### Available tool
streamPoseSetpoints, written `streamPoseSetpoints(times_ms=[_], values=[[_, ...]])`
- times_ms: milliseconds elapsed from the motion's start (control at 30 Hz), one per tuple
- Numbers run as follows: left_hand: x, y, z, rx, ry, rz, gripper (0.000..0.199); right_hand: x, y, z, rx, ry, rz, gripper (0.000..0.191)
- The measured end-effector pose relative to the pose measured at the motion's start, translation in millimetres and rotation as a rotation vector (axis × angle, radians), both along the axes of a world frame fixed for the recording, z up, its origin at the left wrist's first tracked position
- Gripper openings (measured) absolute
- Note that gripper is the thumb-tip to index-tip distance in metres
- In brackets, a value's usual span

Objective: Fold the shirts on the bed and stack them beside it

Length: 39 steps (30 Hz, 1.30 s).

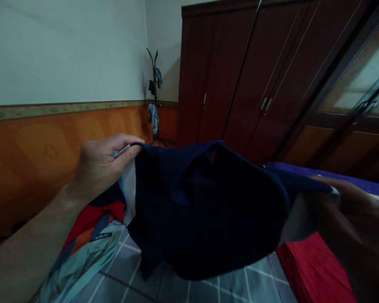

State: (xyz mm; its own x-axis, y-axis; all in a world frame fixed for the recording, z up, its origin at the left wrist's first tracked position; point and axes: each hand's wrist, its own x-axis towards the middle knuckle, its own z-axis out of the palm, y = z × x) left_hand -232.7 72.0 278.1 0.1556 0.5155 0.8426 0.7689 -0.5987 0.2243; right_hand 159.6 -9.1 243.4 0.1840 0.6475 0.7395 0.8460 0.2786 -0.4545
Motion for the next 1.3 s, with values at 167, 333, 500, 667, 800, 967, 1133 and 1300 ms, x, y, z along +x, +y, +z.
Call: streamPoseSetpoints(times_ms=[167, 333, 500, 667, 800, 967, 1133, 1300], values=[[30.5, 91.0, -7.7, -0.175, 0.163, 0.035, 0.018, 14.4, 77.5, 10.7, -0.192, -0.323, -0.107, 0.05], [57.5, 117.0, 66.9, -0.022, 0.044, 0.101, 0.03, 21.0, 102.8, 85.4, -0.019, -0.295, -0.317, 0.069], [50.6, 79.3, 109.9, 0.153, -0.035, 0.043, 0.04, 18.5, 60.3, 121.1, 0.253, -0.294, -0.274, 0.074], [28.1, 49.0, 18.1, -0.107, 0.013, -0.247, 0.024, 42.5, 24.6, 28.9, 0.171, -0.43, -0.083, 0.058], [18.5, 31.5, -53.0, -0.424, 0.021, -0.387, 0.023, 54.7, 6.5, -43.0, -0.154, -0.378, 0.093, 0.045], [27.3, 27.2, -59.6, -0.643, -0.15, -0.446, 0.027, 37.3, 3.3, -40.6, -0.318, -0.157, 0.262, 0.041], [21.5, 12.9, -59.8, -0.795, 0.054, -0.591, 0.014, 28.9, -7.7, -38.2, -0.399, -0.163, 0.418, 0.03], [3.1, -23.8, -110.8, -0.986, 0.378, -0.714, 0.013, 27.5, -43.4, -95.6, -0.744, -0.209, 0.579, 0.022]])
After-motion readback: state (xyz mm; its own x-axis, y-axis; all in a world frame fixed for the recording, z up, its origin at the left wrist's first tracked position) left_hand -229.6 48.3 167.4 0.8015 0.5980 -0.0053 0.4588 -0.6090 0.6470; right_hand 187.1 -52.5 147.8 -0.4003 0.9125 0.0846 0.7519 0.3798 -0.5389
